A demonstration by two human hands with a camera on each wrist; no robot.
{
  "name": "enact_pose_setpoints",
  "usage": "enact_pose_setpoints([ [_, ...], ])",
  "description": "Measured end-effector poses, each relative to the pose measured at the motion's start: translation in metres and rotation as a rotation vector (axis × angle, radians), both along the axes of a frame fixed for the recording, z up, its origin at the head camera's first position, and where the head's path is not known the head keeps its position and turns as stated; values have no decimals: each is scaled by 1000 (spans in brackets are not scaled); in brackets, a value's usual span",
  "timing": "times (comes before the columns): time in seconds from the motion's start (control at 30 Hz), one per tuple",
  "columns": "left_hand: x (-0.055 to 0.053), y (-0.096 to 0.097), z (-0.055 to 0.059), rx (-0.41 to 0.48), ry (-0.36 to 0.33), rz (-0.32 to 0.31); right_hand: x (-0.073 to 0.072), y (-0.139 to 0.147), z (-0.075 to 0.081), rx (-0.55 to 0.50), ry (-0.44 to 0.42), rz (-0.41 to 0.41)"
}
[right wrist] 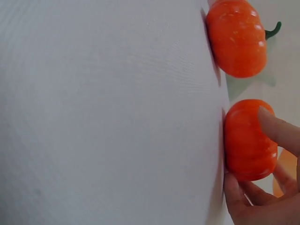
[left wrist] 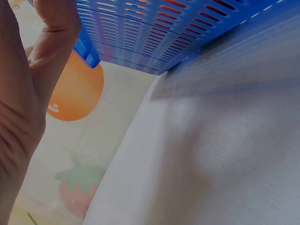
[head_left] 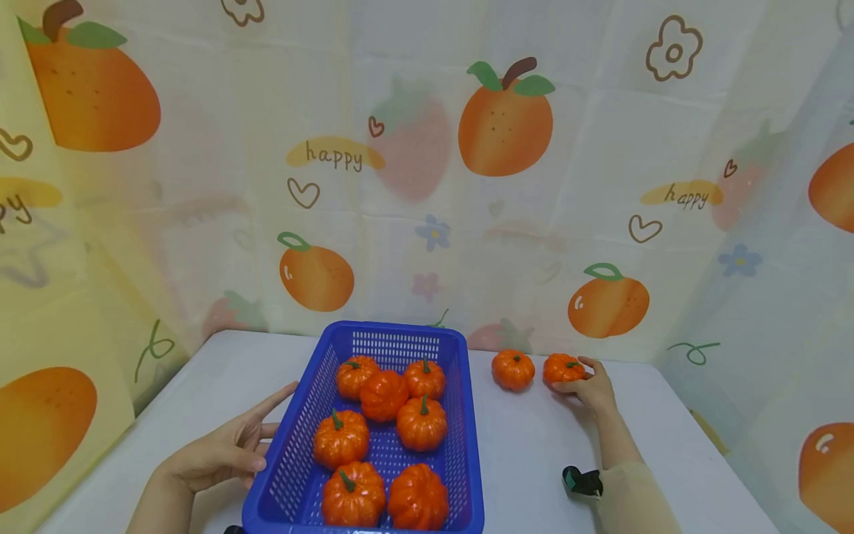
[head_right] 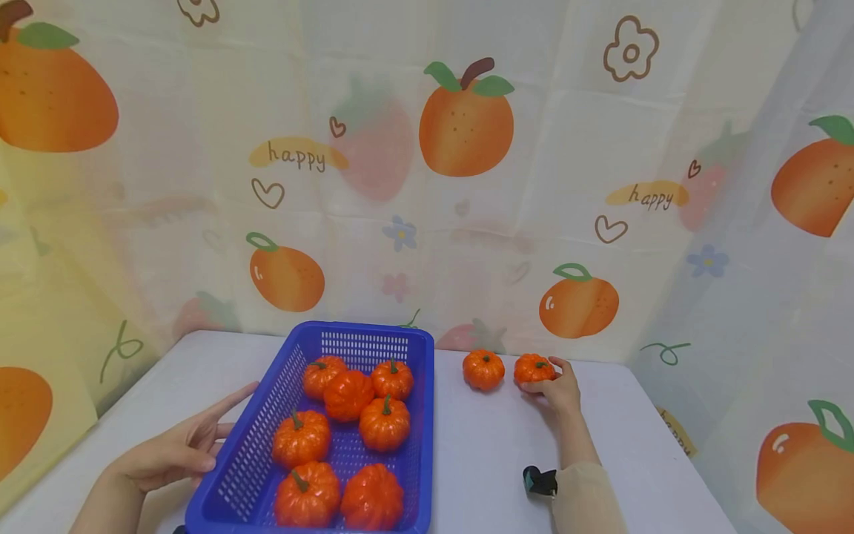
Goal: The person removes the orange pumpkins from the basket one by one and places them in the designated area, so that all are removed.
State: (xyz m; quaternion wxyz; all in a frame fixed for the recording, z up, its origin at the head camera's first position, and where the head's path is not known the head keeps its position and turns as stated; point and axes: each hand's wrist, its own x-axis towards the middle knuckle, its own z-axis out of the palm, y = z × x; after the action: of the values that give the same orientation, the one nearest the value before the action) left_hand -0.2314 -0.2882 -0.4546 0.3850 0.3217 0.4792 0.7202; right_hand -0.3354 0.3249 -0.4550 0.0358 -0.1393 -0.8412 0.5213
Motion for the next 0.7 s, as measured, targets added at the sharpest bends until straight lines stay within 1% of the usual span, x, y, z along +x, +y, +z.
enact_pose_setpoints([
  [0.2, 0, 0, 1, -2, -3, -11, 1, 5, 7, -43, -28, -17],
  [0.33, 0, 1, 1, -5, -1, -12, 6, 5, 16, -25, -38, -34],
  [0.4, 1, 1, 2, -17, 2, 10, 7, 3, 22, -3, -28, -49],
  [0.5, 4, 3, 4, -35, 8, 40, 8, -1, 30, 38, 8, -85],
  [0.57, 5, 3, 5, -42, 7, 58, 8, -4, 36, 46, 36, -103],
  [0.63, 6, 3, 5, -41, 1, 56, 8, -8, 43, 50, 58, -109],
  [0.7, 5, 2, 5, -33, 2, 45, 9, -13, 50, 41, 74, -99],
])
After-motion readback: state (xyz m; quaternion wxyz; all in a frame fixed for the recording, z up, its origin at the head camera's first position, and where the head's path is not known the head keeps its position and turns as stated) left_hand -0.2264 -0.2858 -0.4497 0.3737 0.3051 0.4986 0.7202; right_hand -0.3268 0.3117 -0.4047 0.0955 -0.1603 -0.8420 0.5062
